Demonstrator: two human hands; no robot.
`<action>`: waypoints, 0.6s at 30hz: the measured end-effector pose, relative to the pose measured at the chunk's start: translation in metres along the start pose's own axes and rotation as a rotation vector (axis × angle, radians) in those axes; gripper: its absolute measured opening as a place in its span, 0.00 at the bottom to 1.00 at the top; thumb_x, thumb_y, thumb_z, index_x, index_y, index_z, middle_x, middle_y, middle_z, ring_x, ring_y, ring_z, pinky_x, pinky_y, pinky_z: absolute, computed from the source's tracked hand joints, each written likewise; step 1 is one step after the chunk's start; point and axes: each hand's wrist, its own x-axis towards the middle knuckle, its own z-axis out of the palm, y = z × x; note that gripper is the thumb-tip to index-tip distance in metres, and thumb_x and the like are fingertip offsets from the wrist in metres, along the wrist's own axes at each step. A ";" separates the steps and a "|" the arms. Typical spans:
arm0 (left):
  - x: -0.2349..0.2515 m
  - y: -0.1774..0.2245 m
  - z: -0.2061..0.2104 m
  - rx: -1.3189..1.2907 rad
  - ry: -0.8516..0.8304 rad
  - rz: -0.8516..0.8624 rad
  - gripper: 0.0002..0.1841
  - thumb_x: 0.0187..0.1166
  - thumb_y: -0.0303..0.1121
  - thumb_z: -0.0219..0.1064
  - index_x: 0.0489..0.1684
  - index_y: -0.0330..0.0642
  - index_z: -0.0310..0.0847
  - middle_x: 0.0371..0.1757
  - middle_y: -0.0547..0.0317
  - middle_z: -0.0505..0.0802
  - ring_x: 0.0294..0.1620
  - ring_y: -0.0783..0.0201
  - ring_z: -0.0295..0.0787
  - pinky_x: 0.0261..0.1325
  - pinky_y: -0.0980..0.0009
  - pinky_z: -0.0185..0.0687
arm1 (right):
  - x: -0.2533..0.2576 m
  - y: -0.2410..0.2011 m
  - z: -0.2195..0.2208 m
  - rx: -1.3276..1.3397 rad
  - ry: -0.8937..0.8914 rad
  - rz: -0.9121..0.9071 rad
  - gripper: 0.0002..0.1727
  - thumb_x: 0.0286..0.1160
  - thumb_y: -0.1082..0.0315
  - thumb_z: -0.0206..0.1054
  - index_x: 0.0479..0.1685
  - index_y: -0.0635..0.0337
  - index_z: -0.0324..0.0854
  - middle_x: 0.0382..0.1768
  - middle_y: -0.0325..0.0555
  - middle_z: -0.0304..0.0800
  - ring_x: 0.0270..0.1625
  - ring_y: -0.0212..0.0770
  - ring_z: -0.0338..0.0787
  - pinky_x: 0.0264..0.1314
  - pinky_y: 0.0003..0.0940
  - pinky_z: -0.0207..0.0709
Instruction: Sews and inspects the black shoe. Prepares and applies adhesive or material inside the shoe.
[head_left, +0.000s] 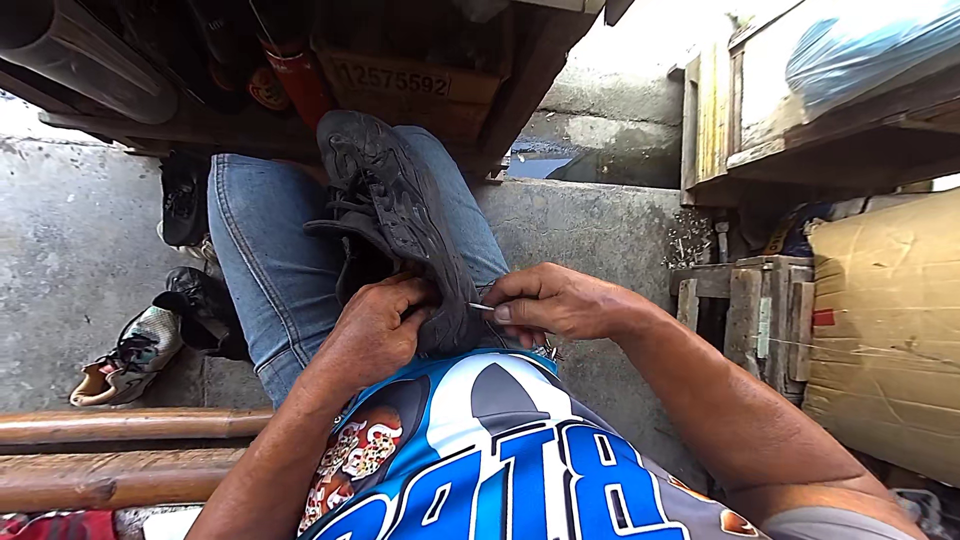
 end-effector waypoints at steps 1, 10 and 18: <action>-0.001 -0.002 -0.001 -0.017 0.002 0.005 0.10 0.78 0.28 0.62 0.41 0.47 0.92 0.46 0.68 0.93 0.52 0.77 0.88 0.57 0.72 0.86 | -0.002 0.004 -0.002 0.112 -0.042 0.009 0.13 0.89 0.69 0.56 0.49 0.64 0.87 0.26 0.43 0.88 0.24 0.32 0.87 0.26 0.24 0.83; -0.012 -0.022 -0.009 -0.091 0.071 -0.027 0.05 0.70 0.27 0.67 0.29 0.46 0.88 0.34 0.69 0.92 0.40 0.79 0.88 0.45 0.76 0.87 | -0.012 0.015 0.007 0.076 0.187 -0.087 0.15 0.74 0.69 0.68 0.58 0.60 0.86 0.41 0.41 0.90 0.33 0.31 0.86 0.32 0.24 0.81; -0.034 -0.019 -0.004 -0.027 0.407 -0.205 0.07 0.83 0.31 0.60 0.40 0.45 0.85 0.34 0.69 0.88 0.34 0.79 0.83 0.39 0.79 0.81 | -0.001 0.010 0.027 -0.161 0.252 -0.259 0.20 0.79 0.58 0.71 0.67 0.52 0.85 0.34 0.32 0.91 0.31 0.24 0.86 0.34 0.22 0.83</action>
